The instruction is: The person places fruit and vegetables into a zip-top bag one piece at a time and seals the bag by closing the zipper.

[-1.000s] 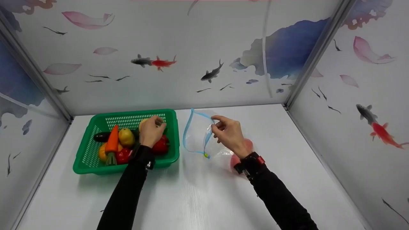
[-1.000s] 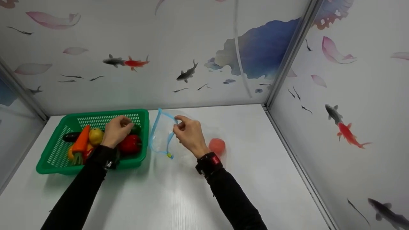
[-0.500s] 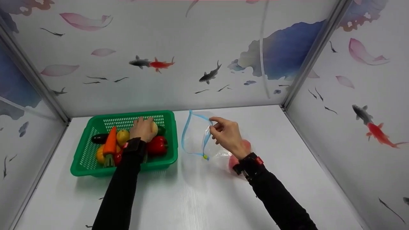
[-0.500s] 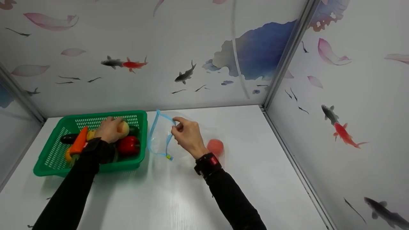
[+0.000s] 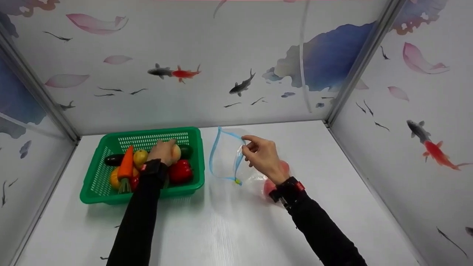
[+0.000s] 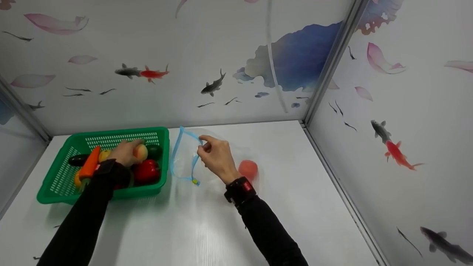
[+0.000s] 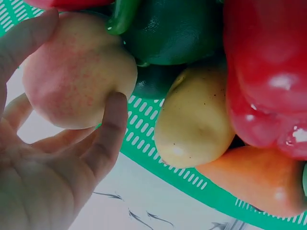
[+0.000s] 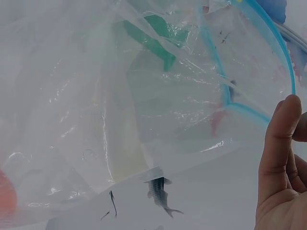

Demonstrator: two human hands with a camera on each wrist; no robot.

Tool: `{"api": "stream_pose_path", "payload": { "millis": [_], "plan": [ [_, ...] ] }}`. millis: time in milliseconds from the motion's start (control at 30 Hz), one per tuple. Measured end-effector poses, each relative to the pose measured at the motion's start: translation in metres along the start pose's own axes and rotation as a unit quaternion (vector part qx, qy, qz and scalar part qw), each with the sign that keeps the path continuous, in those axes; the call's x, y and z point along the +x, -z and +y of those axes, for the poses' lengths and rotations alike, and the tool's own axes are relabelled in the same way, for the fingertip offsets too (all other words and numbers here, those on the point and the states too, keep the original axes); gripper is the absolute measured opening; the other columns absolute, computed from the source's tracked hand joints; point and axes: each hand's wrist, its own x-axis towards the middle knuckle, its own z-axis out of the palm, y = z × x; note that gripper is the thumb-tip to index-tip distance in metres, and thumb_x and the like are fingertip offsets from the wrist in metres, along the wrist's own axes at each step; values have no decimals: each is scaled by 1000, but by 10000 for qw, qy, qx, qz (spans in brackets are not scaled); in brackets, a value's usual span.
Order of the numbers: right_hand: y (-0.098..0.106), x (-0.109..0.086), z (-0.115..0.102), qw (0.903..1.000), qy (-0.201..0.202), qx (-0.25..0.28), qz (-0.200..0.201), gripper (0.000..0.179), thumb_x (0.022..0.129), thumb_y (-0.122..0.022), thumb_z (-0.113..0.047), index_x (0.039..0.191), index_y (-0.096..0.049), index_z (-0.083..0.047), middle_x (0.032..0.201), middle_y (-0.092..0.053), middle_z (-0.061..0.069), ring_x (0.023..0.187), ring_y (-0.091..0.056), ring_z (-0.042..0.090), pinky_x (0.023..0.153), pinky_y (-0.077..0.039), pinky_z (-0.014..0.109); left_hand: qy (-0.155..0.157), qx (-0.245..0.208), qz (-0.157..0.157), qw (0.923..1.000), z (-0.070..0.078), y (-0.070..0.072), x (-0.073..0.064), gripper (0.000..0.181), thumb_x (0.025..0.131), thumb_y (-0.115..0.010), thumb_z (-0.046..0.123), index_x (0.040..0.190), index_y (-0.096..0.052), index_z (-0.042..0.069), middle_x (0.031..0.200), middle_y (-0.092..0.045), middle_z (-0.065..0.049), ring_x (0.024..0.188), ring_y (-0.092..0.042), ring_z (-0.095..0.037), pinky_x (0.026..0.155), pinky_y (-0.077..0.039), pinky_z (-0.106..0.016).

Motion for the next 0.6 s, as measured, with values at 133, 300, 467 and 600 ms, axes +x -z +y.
{"api": "stream_pose_path", "payload": {
  "millis": [133, 300, 467, 600],
  "plan": [
    [0, 0, 0, 10000, -41, 32, -41, 30, 89, -61, -4, 118, -69, -3, 75, -71, 5, 56, -66, 22, 45, -52, 26, 169, -189, -176, 9995, -6, 4, -1, 65, 87, -66, 13, 147, -40, 5, 138, -39, -40, 118, -47, -57, 98, -40, -65],
    [1, 1, 0, 9999, -34, 34, -103, 30, 90, -61, -5, 119, -68, -3, 75, -70, 5, 58, -66, 24, 47, -53, 25, 329, -456, -30, 9984, -12, 9, -6, 66, 86, -65, 18, 147, -41, 7, 134, -44, -35, 114, -49, -50, 96, -40, -62],
    [4, 2, 2, 10000, 23, 15, -4, 30, 89, -61, -4, 117, -69, -3, 74, -70, 5, 56, -65, 24, 45, -52, 25, 239, -605, 206, 9977, -9, 11, -7, 71, 84, -66, 29, 147, -41, 8, 132, -50, -29, 110, -50, -42, 93, -43, -56],
    [6, 3, 3, 10000, 42, -35, 50, 30, 88, -61, -4, 116, -70, -3, 72, -70, 5, 53, -64, 16, 44, -52, 26, 317, -810, 200, 9960, 0, 13, -6, 78, 81, -67, 41, 149, -39, 12, 135, -51, -23, 110, -49, -37, 97, -43, -53]
  ]
}}
